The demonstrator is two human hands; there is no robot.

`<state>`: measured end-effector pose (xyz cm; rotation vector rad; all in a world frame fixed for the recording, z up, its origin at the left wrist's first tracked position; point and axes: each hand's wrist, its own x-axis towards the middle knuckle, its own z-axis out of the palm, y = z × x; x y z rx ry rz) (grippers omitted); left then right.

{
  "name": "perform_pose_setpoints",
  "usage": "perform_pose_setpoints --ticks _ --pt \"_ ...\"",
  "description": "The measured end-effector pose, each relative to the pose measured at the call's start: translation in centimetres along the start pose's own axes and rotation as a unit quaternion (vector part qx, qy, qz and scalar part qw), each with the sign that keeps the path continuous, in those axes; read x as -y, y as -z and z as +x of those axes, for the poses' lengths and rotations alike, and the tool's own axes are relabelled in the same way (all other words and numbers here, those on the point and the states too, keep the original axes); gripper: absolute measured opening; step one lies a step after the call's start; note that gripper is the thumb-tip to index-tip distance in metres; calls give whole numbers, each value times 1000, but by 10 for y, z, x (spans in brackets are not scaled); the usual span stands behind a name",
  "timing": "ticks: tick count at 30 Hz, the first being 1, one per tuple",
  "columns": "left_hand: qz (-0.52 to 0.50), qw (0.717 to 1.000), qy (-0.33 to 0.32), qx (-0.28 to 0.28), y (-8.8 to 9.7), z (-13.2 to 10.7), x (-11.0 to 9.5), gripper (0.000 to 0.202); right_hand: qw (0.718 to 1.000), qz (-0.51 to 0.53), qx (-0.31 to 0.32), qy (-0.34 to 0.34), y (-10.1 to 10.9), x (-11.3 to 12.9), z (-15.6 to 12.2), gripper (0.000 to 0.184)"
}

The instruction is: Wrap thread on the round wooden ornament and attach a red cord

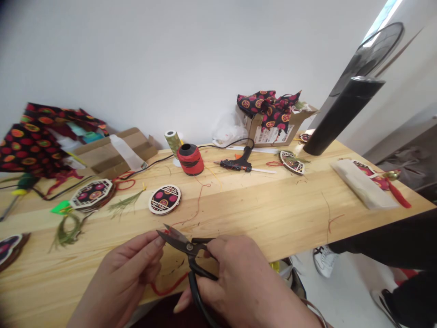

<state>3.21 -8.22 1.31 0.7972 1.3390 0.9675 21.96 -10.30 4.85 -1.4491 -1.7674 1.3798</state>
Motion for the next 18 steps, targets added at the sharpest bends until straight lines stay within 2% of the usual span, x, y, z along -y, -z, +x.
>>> perform_pose_setpoints --ticks 9,18 --pt "-3 1000 4 2 1 -1 0 28 999 5 -7 32 -2 -9 1 27" --pt "-16 1000 16 -2 -1 -2 -3 30 1000 -2 -11 26 -2 -10 2 20"
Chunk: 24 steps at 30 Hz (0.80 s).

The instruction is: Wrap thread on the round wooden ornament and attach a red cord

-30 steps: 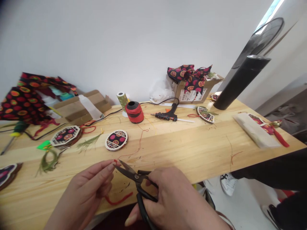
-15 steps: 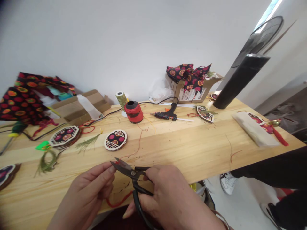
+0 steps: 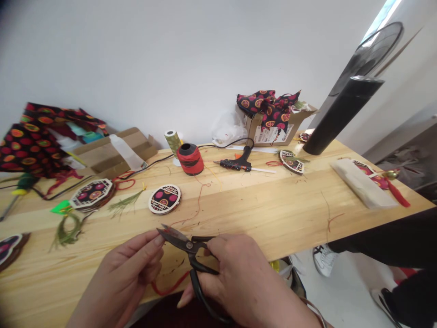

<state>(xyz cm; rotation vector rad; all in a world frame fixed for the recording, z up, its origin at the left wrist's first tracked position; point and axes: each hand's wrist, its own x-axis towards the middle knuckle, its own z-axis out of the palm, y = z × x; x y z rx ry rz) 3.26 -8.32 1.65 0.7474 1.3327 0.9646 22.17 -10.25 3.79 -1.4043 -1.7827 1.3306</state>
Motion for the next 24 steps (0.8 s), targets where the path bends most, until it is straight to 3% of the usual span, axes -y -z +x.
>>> perform_pose_setpoints --ticks 7,18,24 --pt "-16 1000 6 2 -4 0 -3 29 998 -52 -13 -17 -1 -8 2 6" --pt "-39 999 18 6 -5 -1 -3 25 1000 -20 8 -8 0 -6 1 11" --pt "-54 998 10 9 -7 -3 -6 20 999 -46 -14 -12 -2 -7 -1 7"
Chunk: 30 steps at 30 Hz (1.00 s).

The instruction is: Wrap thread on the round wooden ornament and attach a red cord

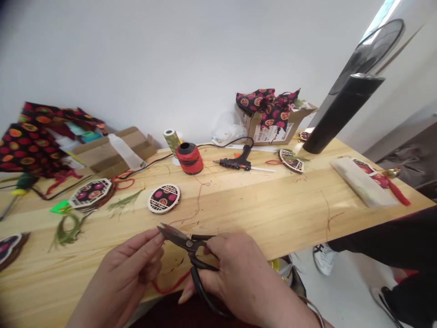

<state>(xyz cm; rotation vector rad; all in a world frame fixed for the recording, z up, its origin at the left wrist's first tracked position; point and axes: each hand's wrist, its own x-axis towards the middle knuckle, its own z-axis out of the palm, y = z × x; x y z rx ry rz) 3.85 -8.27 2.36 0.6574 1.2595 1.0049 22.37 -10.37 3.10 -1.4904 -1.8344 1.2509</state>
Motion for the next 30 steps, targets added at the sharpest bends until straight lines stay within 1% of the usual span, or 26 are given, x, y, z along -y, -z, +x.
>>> perform_pose_setpoints --ticks 4,8,11,14,18,20,21,22,23,25,26,28,29,30 --pt "0 1000 -1 -3 0 0 0 22 1000 8 13 3 0 -1 0 8" --pt "1 1000 5 -2 2 2 2 23 1000 8 6 1 1 0 1 7" --pt "-13 1000 -2 -21 6 6 2 25 999 45 15 21 2 2 2 13" --pt "-52 997 -36 -50 12 9 -3 23 998 50 32 33 3 3 0 20" --pt "-75 991 -80 -75 18 12 -14 20 997 -14 72 13 11 2 -6 14" --pt "-76 990 -89 -77 20 13 -17 19 996 -73 59 7 18 -2 -7 10" --pt "-77 990 -88 -77 21 13 -17 19 992 -119 34 -4 23 -5 -7 8" --pt "-78 990 -87 -77 21 13 -17 20 984 -176 -1 -24 29 -9 -7 8" --pt "-78 990 -84 -78 21 13 -17 20 968 -243 -41 -55 35 -14 -6 14" --pt "-80 990 -79 -80 22 13 -14 20 915 -364 -113 -134 48 -27 -5 27" --pt "-82 991 -76 -78 22 13 -13 21 887 -406 -141 -169 55 -34 -4 30" --pt "-87 992 -69 -66 23 12 -10 21 846 -450 -179 -222 67 -50 -5 35" --pt "-89 992 -65 -60 23 12 -8 21 837 -457 -184 -240 72 -57 -5 37" --pt "-89 993 -61 -54 23 11 -7 21 833 -457 -185 -252 77 -63 -6 38"
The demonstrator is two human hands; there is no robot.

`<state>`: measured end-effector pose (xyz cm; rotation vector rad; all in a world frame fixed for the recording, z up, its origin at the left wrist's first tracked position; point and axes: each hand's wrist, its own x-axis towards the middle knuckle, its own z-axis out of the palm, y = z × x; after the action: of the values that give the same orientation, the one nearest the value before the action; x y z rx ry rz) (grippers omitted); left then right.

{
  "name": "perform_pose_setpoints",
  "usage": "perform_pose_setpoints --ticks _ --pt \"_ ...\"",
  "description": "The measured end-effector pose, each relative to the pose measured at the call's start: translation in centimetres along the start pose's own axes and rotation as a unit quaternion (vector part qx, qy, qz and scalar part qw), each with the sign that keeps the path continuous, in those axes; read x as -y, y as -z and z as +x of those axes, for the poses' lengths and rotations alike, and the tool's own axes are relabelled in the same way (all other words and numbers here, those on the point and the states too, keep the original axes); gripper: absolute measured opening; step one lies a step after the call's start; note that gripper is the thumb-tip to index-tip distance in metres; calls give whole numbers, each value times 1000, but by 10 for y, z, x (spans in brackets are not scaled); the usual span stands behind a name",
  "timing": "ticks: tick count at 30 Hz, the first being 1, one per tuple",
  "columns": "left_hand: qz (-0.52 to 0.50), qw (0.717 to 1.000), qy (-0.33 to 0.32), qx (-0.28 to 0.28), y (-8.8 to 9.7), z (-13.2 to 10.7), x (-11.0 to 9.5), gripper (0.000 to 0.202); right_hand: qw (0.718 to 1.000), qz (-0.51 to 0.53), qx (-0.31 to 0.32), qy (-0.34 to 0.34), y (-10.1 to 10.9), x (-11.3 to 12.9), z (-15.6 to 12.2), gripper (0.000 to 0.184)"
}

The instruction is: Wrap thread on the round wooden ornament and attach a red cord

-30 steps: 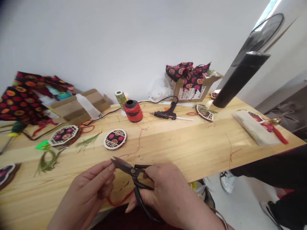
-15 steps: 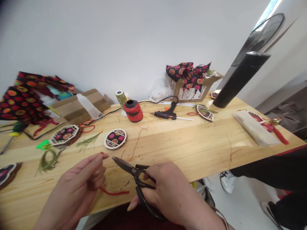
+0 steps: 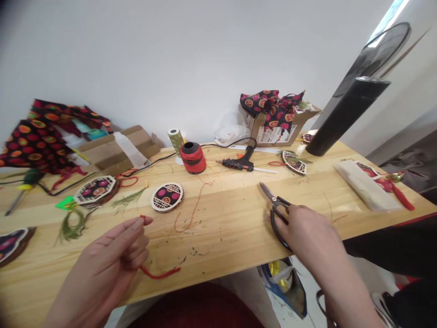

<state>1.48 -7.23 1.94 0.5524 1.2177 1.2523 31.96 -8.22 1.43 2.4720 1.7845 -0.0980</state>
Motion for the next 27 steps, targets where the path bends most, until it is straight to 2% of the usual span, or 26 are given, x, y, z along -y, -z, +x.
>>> perform_pose_setpoints --ticks 5,9,12,14,15,16,18,20,23,25,27 --pt "14 1000 21 14 -2 -3 5 24 1000 6 29 -10 -8 -20 8 36" --pt "29 998 49 24 -5 -7 7 24 999 -12 28 -17 -3 -17 7 42" --pt "31 996 65 46 -6 -9 8 27 997 -24 -67 -18 6 1 1 38" --pt "27 995 82 57 -7 -10 8 31 985 71 -152 30 11 22 -5 28" --pt "22 994 93 58 -8 -10 8 34 966 162 -177 92 13 34 -9 24" --pt "18 993 105 56 -8 -10 8 38 935 262 -176 163 14 47 -12 22" --pt "9 991 127 46 -10 -11 7 45 866 424 -113 238 14 73 -19 19" --pt "5 989 142 40 -11 -13 7 50 806 520 -37 278 12 97 -24 27" --pt "-3 987 156 32 -12 -15 8 51 739 604 65 292 9 122 -26 34" --pt "-15 987 159 28 -12 -16 9 51 717 632 114 271 7 132 -26 32" --pt "-24 986 161 34 -11 -16 10 49 706 651 138 240 5 138 -27 30"
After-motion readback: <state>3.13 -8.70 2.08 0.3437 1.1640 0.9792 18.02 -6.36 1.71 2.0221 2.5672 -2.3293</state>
